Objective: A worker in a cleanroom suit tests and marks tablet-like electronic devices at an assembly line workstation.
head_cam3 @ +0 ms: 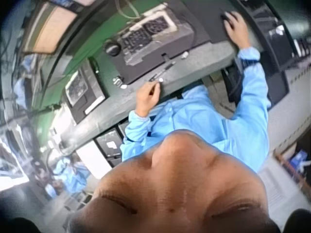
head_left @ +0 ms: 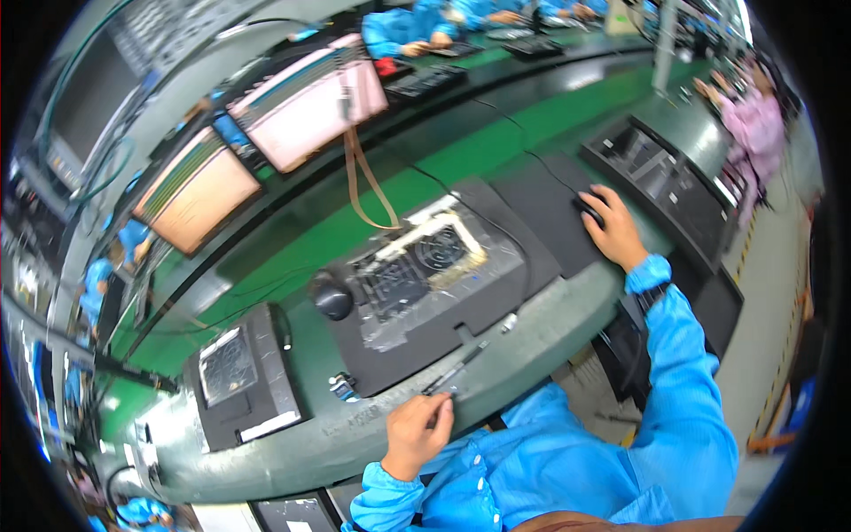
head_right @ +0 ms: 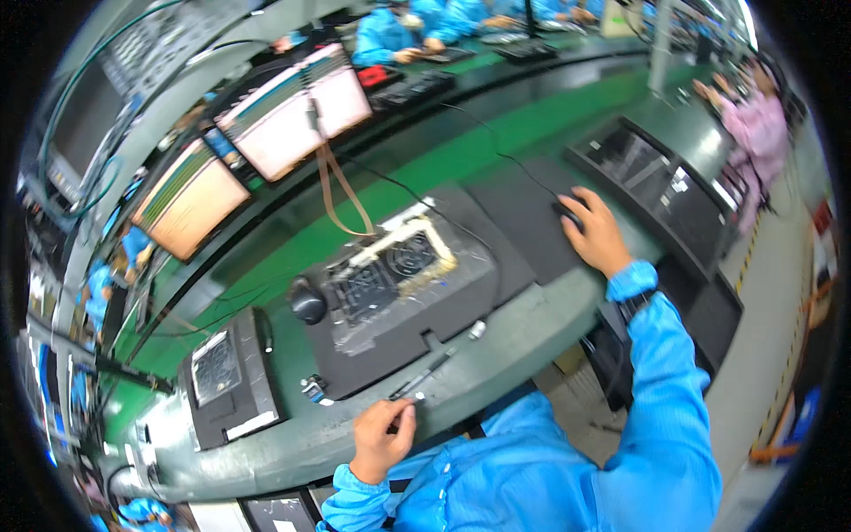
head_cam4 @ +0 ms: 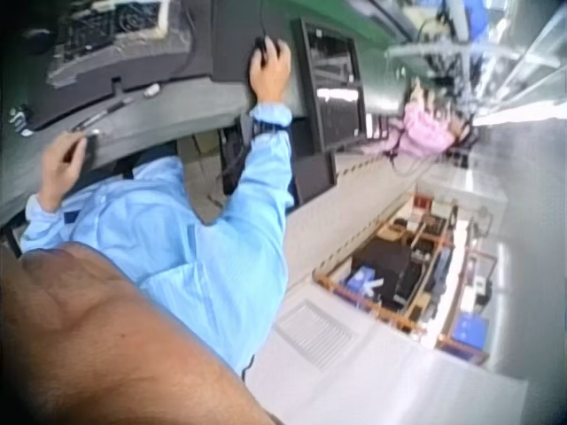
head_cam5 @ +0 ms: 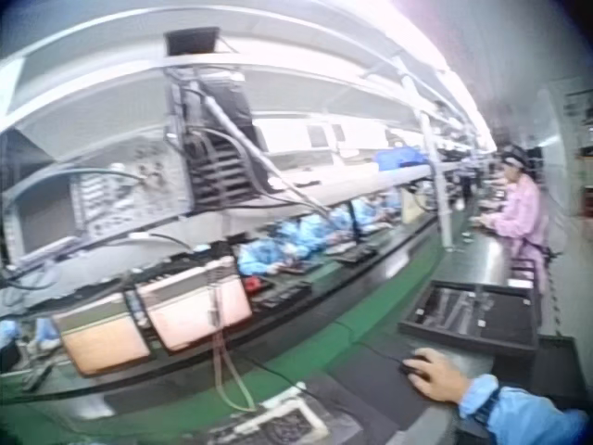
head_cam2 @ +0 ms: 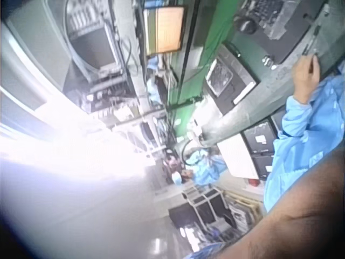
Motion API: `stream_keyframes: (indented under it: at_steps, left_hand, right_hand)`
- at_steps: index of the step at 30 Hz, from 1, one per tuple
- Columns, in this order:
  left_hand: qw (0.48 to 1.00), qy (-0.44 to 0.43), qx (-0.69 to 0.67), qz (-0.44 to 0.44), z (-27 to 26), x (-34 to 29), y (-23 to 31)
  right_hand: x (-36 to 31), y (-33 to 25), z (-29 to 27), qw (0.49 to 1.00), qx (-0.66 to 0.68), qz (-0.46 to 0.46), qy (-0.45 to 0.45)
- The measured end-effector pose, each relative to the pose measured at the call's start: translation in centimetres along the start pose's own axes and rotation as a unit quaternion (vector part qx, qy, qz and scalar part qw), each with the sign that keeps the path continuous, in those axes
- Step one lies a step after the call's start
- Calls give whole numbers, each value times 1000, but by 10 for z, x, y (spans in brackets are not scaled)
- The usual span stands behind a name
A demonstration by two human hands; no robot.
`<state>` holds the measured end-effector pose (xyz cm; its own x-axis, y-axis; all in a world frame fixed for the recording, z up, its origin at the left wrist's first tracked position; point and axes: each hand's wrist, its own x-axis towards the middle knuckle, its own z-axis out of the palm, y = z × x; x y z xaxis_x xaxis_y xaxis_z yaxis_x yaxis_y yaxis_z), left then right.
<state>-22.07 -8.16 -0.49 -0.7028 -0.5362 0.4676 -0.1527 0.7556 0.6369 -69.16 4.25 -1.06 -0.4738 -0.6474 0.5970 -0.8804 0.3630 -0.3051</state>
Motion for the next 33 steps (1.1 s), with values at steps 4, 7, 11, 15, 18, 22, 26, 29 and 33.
stream_keyframes:
  at_steps: [4, 7, 11, 15, 18, 22, 26, 29, 33]
  left_hand:
    - [1000, 9, 4, 1, 3, -2, -1]
    - [1000, 7, 2, 0, 4, -1, 1]
    - [1000, 14, 0, -5, 5, 1, 5]
    - [1000, 27, 0, -14, 7, 1, 6]
    - [999, 33, 5, -20, 8, 1, 5]
    - [999, 45, 28, -14, 8, 2, 4]
    - [998, 48, 46, -4, 8, 1, 1]
    - [997, 47, 64, 12, 7, 0, 2]
    - [998, 9, 27, 50, 2, 6, 13]
  right_hand:
    - [-2, 19, -6, 998, -16, -3, 65]
    - [27, 64, -25, 978, -29, 144, 151]
    - [73, 160, -84, 805, 235, 541, 67]
    - [86, 203, -100, 718, 309, 623, 28]
    - [88, 203, -95, 756, 278, 592, 15]
    - [97, 208, -97, 742, 256, 620, 9]
    - [101, 233, -97, 678, 301, 667, -72]
    - [96, 242, -85, 723, 307, 619, 3]
    - [97, 229, -71, 722, 497, 468, 115]
